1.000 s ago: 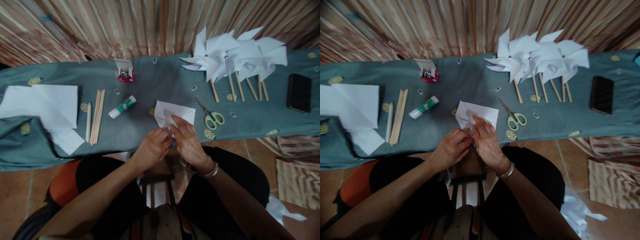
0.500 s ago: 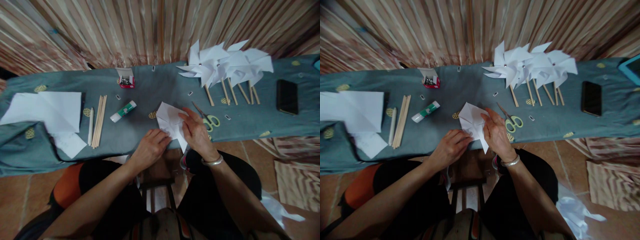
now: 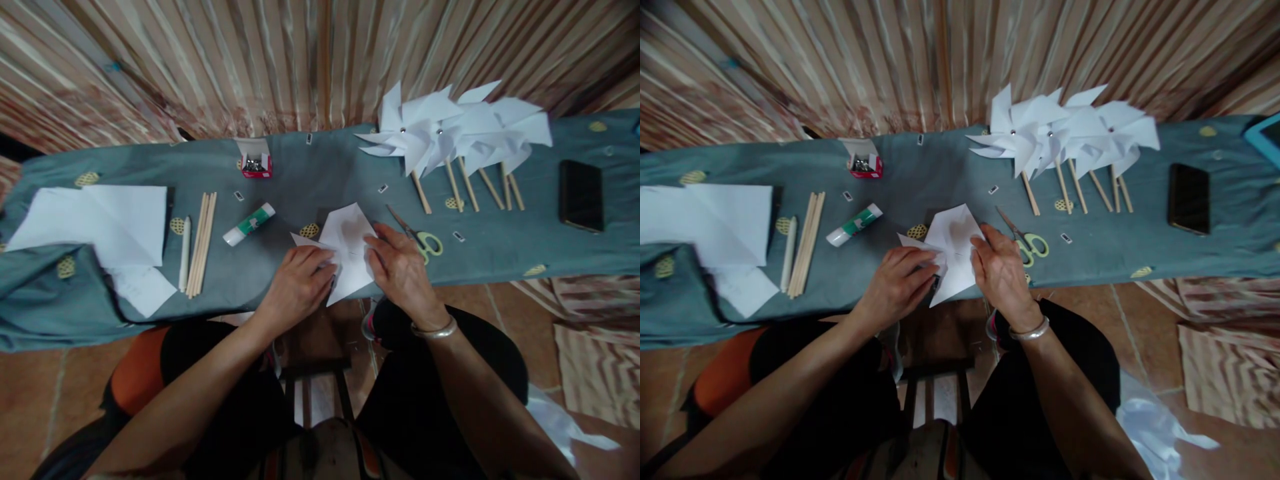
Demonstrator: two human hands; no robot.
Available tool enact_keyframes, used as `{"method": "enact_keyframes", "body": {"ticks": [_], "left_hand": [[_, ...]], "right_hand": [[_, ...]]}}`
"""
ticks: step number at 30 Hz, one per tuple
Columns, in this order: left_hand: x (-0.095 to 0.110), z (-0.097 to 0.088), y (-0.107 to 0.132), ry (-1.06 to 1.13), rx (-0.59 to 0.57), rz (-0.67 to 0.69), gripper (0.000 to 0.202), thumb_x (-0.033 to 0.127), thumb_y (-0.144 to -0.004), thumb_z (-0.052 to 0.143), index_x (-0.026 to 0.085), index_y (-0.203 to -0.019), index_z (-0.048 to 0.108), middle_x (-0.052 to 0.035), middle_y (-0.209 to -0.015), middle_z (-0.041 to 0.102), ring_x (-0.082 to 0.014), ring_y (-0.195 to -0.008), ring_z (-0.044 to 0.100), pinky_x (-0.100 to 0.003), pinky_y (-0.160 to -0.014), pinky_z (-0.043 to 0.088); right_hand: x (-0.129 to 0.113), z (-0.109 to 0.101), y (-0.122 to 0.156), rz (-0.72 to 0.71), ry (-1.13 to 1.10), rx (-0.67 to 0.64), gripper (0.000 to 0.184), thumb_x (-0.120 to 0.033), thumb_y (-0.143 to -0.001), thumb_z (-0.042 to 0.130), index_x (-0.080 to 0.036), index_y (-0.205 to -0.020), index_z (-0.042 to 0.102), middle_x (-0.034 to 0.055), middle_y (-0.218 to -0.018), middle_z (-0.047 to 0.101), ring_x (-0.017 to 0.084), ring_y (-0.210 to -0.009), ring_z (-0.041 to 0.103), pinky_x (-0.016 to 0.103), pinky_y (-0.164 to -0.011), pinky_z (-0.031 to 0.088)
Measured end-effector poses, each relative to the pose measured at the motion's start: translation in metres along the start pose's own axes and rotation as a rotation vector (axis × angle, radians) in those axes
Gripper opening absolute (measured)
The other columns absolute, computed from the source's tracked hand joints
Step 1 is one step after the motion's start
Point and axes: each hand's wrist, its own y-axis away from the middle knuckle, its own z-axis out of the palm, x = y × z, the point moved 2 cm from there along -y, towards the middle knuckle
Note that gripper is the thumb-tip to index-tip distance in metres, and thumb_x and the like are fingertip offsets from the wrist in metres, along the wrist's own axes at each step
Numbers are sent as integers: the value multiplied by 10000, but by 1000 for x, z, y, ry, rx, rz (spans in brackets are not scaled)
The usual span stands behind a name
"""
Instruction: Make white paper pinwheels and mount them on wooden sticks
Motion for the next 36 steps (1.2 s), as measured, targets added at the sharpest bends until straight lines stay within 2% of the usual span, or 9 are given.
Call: {"method": "enact_keyframes", "body": {"ticks": [3, 5, 9, 12, 16, 19, 23, 30, 36], "left_hand": [[12, 5, 1, 64, -62, 34, 213, 325, -927, 579, 167, -1049, 651, -103, -1105, 673, -250, -1037, 580, -415, -881, 474], [17, 8, 1, 76, -102, 61, 233, 352, -917, 595, 156, -1034, 641, -103, -1092, 673, -250, -1026, 579, -424, -892, 460], [20, 10, 0, 48, -141, 60, 141, 251, -936, 552, 168, -1013, 636, -71, -1026, 685, -227, -990, 584, -441, -941, 408], [18, 7, -1, 34, -154, 63, 142, 190, -941, 524, 158, -1007, 646, -68, -975, 690, -214, -950, 582, -402, -881, 414], [11, 3, 0, -20, -132, 69, 158, 177, -948, 513, 137, -991, 659, -79, -932, 698, -210, -876, 575, -353, -741, 415], [5, 1, 1, -58, -85, 58, 157, 156, -947, 510, 124, -955, 663, -73, -904, 706, -196, -804, 573, -336, -694, 418], [-1, 0, 4, -58, -44, 46, 137, 156, -937, 530, 127, -953, 663, -64, -901, 713, -188, -786, 592, -321, -692, 445], [-5, -1, 6, -33, -53, 14, 149, 171, -941, 523, 133, -931, 666, -74, -885, 709, -190, -798, 624, -325, -705, 474], [-7, -3, 6, -14, -48, 11, 157, 178, -942, 519, 135, -929, 670, -78, -879, 709, -187, -795, 636, -324, -708, 491]], "right_hand": [[-1, -1, 1, 2, -27, -7, 305, -267, -962, 457, -191, -1156, 680, 134, -1344, 607, 325, -1225, 571, 533, -1065, 421], [-1, -2, 2, 3, -53, -9, 302, -268, -964, 455, -211, -1161, 676, 118, -1341, 608, 321, -1221, 569, 536, -1073, 409], [0, -2, 3, 7, -70, -19, 308, -264, -963, 452, -208, -1175, 667, 127, -1349, 602, 330, -1222, 561, 559, -1066, 400], [2, -4, 4, 4, -70, -22, 307, -219, -942, 466, -189, -1163, 676, 142, -1353, 602, 331, -1240, 555, 557, -1065, 406], [7, -8, 5, -42, -191, -51, 387, -92, -878, 429, -185, -1142, 696, 128, -1367, 603, 289, -1251, 570, 520, -1073, 440], [12, -8, 5, -65, -291, -111, 437, -54, -828, 437, -204, -1140, 705, 101, -1363, 615, 257, -1267, 573, 497, -1087, 450], [19, -9, 5, -50, -383, -193, 451, -53, -805, 468, -213, -1154, 704, 97, -1378, 606, 243, -1302, 551, 484, -1105, 443], [28, -15, 5, -19, -509, -357, 489, -63, -786, 556, -280, -1207, 680, 60, -1470, 527, 236, -1381, 470, 465, -1127, 412], [31, -21, 4, -8, -578, -402, 470, -125, -769, 673, -322, -1195, 691, 41, -1491, 505, 264, -1380, 470, 457, -1092, 444]]}}
